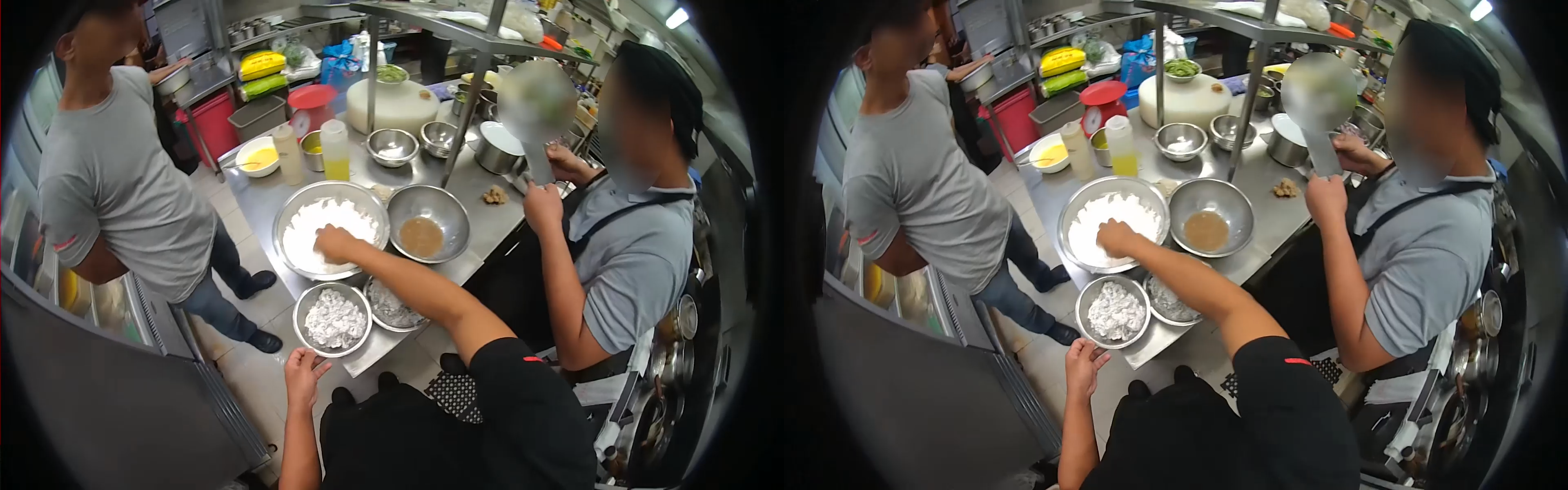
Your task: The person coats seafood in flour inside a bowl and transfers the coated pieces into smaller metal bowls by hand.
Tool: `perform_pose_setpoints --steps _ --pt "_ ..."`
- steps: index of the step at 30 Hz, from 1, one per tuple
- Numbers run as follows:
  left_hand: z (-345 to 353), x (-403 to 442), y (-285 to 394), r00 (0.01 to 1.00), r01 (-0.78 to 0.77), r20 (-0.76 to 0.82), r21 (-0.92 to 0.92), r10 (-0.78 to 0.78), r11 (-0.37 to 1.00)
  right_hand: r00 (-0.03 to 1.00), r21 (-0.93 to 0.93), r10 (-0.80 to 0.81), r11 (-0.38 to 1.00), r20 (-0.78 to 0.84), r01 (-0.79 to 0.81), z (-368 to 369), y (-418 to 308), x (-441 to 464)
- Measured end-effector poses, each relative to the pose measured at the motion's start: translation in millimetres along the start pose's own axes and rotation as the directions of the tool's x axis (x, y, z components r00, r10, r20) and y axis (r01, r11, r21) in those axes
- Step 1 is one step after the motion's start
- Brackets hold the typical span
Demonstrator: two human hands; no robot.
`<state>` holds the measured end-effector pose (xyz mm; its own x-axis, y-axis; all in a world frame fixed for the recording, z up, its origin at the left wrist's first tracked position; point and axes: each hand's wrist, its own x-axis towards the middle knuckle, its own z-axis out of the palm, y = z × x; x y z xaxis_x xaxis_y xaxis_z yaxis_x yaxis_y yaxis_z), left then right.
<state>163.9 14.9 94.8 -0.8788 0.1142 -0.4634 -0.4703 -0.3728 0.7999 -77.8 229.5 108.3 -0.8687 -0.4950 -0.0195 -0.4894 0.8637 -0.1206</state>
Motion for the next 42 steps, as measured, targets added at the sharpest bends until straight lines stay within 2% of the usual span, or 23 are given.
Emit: perform_pose_setpoints --steps 4,7,11,13,14,16,18,20,22,24,25,27,28,30,31,33,34,36,38,40,41,42 --pt "-0.1 0.5 1.1 1.000 -0.005 -0.017 -0.011 0.005 1.000 0.990 -0.067 0.107 0.991 -0.095 -0.114 -14.9 -6.7 -3.2" --pt "-2.2 -2.6 -2.8 1.000 -0.015 -0.018 0.020 0.015 1.000 0.974 -0.009 0.216 0.976 0.068 -0.216 -31.7 -0.8 -13.2" --pt "-6.6 2.0 -4.1 0.999 -0.027 0.017 -0.005 0.027 1.000 0.963 0.044 0.224 0.972 0.148 -0.233 -29.2 8.6 -18.5" --pt "-10.8 4.5 -3.0 0.999 -0.024 0.036 -0.013 0.024 1.000 0.982 0.084 0.183 0.980 -0.052 -0.178 -28.7 8.7 -27.5" --pt "-11.5 5.5 -1.5 0.998 -0.020 0.055 0.001 0.019 1.000 0.982 0.081 0.184 0.980 -0.050 -0.180 -32.6 9.8 -31.8" --pt "-13.2 5.3 -0.4 0.997 -0.009 0.072 0.012 0.008 1.000 0.882 0.357 0.325 0.913 -0.343 -0.198 -44.1 11.6 -43.2" --pt "-16.4 6.2 3.5 0.991 0.007 0.134 0.026 -0.010 1.000 0.812 0.586 0.467 0.785 -0.349 -0.200 -54.5 20.0 -60.9" --pt "-22.7 9.5 6.2 0.991 0.016 0.135 0.044 -0.022 0.999 0.780 0.936 0.595 0.350 -0.192 -0.037 -49.6 41.6 -79.7" --pt "-24.6 11.2 9.8 0.979 0.052 0.192 0.047 -0.060 0.998 0.715 0.942 0.660 0.337 -0.232 -0.005 -75.9 38.8 -122.0" --pt "-25.9 12.5 13.5 0.973 0.058 0.219 0.043 -0.066 0.997 0.647 0.969 0.757 0.218 -0.093 -0.116 -86.6 49.2 -160.5" --pt "-26.5 12.7 15.9 0.973 0.061 0.218 0.065 -0.074 0.996 0.635 0.967 0.767 0.224 -0.097 -0.122 -88.3 53.0 -178.7" --pt "-27.4 17.9 18.8 0.969 0.067 0.234 0.088 -0.086 0.994 0.512 0.946 0.854 0.237 -0.095 -0.220 -87.9 61.2 -210.4" --pt "-29.4 20.7 20.0 0.965 0.080 0.244 0.085 -0.098 0.993 0.499 0.945 0.861 0.239 -0.100 -0.224 -85.2 67.2 -223.5" --pt "-31.0 24.3 24.4 0.958 0.098 0.262 0.088 -0.118 0.991 0.403 0.935 0.914 0.176 -0.040 -0.307 -66.0 84.9 -244.3" --pt "-30.1 24.9 27.9 0.954 0.107 0.271 0.097 -0.130 0.989 0.392 0.935 0.919 0.173 -0.040 -0.310 -53.8 93.4 -253.6" --pt "-33.5 28.7 29.7 0.946 0.122 0.289 0.110 -0.149 0.986 0.269 0.755 0.943 0.320 -0.196 -0.572 -36.3 101.1 -266.3" --pt "-35.4 33.8 27.5 0.944 0.119 0.291 0.133 -0.154 0.984 0.257 0.752 0.945 0.318 -0.201 -0.577 -31.5 101.0 -268.7" --pt "-33.7 38.4 28.2 0.937 0.121 0.309 0.158 -0.165 0.980 0.148 0.663 0.986 0.157 -0.070 -0.732 -26.0 97.4 -270.9" --pt "-33.0 39.8 28.6 0.936 0.103 0.314 0.187 -0.159 0.977 0.107 0.732 0.986 -0.021 0.128 -0.681 -6.6 109.7 -262.7" --pt "-34.9 41.2 29.2 0.928 0.099 0.336 0.198 -0.162 0.975 0.069 0.820 0.933 -0.274 0.354 -0.502 -17.9 95.3 -245.1" --pt "-37.7 41.5 29.4 0.924 0.090 0.347 0.207 -0.159 0.974 0.064 0.818 0.932 -0.278 0.356 -0.504 -12.4 100.5 -241.0" --pt "-41.4 41.4 30.0 0.923 0.098 0.346 0.209 -0.167 0.973 0.068 0.850 0.926 -0.311 0.373 -0.424 -0.2 108.9 -235.7"
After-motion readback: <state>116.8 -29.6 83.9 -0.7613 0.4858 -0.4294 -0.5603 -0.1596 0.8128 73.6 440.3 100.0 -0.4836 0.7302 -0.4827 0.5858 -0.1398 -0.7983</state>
